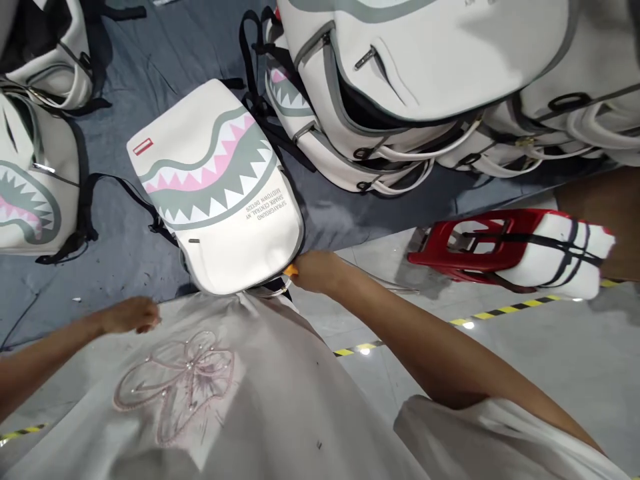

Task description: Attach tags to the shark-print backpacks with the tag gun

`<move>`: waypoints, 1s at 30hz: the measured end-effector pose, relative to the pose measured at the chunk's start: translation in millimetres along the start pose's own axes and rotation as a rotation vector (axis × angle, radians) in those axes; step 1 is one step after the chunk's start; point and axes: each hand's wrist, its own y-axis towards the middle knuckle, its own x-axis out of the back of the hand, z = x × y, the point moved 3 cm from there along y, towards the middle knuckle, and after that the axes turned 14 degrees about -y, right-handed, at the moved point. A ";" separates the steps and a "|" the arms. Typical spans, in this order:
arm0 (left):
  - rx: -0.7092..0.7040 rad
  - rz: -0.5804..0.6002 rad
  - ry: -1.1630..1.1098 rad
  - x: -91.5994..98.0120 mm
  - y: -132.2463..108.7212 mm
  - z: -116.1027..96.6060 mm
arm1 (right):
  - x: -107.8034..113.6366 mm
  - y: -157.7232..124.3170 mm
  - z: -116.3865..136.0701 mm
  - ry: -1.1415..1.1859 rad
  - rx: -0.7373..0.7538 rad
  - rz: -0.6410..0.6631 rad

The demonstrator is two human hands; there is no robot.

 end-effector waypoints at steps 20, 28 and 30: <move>-0.920 -1.121 -0.452 105.8 -36.0 -167.6 | -22.0 -32.6 41.6 0.440 -0.423 -0.138; -1.059 -0.981 -0.596 118.6 -39.4 -178.5 | 13.4 65.9 65.8 0.738 -0.533 -0.446; -1.080 -0.994 -0.630 116.6 -36.5 -177.1 | 17.3 96.2 76.1 0.986 -0.395 -0.463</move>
